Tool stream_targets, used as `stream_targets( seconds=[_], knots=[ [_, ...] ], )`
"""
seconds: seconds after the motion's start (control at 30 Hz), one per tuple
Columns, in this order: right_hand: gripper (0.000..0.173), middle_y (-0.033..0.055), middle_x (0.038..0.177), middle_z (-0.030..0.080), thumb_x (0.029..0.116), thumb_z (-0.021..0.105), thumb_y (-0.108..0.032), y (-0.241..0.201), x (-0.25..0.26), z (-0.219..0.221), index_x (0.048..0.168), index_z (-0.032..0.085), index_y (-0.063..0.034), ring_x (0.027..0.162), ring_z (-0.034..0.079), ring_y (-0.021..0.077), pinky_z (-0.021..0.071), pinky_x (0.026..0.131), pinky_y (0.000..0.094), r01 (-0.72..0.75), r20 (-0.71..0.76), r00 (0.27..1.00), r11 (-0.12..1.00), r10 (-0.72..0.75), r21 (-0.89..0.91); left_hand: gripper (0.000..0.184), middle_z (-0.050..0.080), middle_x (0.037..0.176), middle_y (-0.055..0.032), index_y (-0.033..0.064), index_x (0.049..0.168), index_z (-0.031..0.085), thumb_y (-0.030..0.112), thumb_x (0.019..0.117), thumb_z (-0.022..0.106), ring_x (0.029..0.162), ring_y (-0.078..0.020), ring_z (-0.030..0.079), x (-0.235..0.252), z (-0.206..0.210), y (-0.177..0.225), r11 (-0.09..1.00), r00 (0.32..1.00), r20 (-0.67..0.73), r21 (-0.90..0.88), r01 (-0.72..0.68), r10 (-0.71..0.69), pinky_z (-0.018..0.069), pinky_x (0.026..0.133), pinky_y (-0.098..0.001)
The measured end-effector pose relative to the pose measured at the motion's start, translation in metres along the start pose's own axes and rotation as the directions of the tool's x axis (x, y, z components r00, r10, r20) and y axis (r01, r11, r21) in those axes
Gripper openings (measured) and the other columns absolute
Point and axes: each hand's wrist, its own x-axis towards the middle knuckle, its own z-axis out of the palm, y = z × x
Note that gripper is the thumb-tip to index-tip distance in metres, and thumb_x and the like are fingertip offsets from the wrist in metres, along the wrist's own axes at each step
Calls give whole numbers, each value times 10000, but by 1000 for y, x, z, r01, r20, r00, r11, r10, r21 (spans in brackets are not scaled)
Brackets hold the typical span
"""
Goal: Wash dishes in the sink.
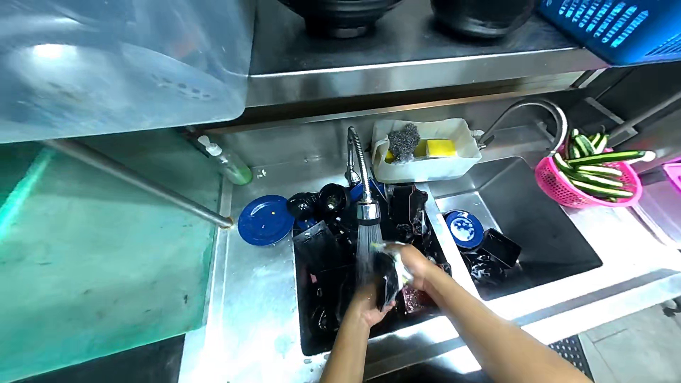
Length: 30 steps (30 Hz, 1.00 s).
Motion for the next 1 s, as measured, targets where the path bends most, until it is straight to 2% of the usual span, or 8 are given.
stream_targets(
  seconds=[0.23,0.37,0.47,0.6,0.7,0.8,0.9,1.0],
  knots=[
    [382,131,1171,676,1117,379,-278,54,-23,10,1417,532,-98,1033,677,211,573,895,420,160,-193,967,986,-166,-50,435,431,549,0,100,796,493,326,1122,316,410,-95,389,24,3,-43,975,946,-268,-75,-210,184,345,383,-228],
    [668,111,1261,642,932,681,-394,48,-43,-9,1499,423,-151,1091,664,191,578,920,420,272,-159,928,905,-337,-327,427,648,839,-136,1,1085,675,389,1084,500,688,-211,598,20,23,-41,847,757,-397,354,-396,520,519,611,-391],
    [834,66,1199,663,789,834,-426,36,-53,-30,1470,420,-179,1042,679,153,598,890,392,290,-117,919,847,-376,-445,407,665,784,-123,-4,1012,684,365,1073,524,674,-219,654,27,24,-41,610,632,-260,665,-431,730,579,658,-429],
    [616,137,1188,674,839,763,-104,22,-54,-78,1406,521,-96,1037,681,246,585,884,502,296,-251,818,753,-518,-588,384,691,857,-79,-3,1144,641,337,1091,469,762,-172,696,16,19,-25,409,831,132,822,-397,540,608,736,-369],
    [600,199,1217,653,870,751,-88,17,-54,-137,1418,506,-71,1038,675,334,572,866,585,205,-424,692,722,-584,-661,410,729,975,-81,54,1170,711,373,1085,469,876,-186,716,13,-21,-6,290,890,81,929,-231,449,607,817,-397],
    [624,263,1223,632,881,754,-121,30,-45,-209,1432,467,-65,1055,649,440,529,857,678,26,-671,529,800,-519,-599,358,690,1183,-196,45,1265,667,293,1020,585,1110,-342,672,11,-77,16,51,720,-81,997,63,689,532,988,-557],
    [606,352,1219,598,860,748,-103,64,-28,-275,1383,470,25,1105,610,533,488,883,736,-185,-817,412,841,-404,-509,427,591,1350,-256,67,1327,646,209,927,696,1269,-448,554,18,-109,23,-263,507,149,951,162,849,455,1058,-592],
    [619,370,1278,570,868,765,-146,95,-5,-305,1393,487,28,1142,595,559,494,898,738,-418,-801,546,748,-247,-516,531,539,1478,-194,123,1414,601,204,896,686,1404,-423,458,34,-105,29,-548,613,349,819,168,709,351,1157,-600]
  ],
)
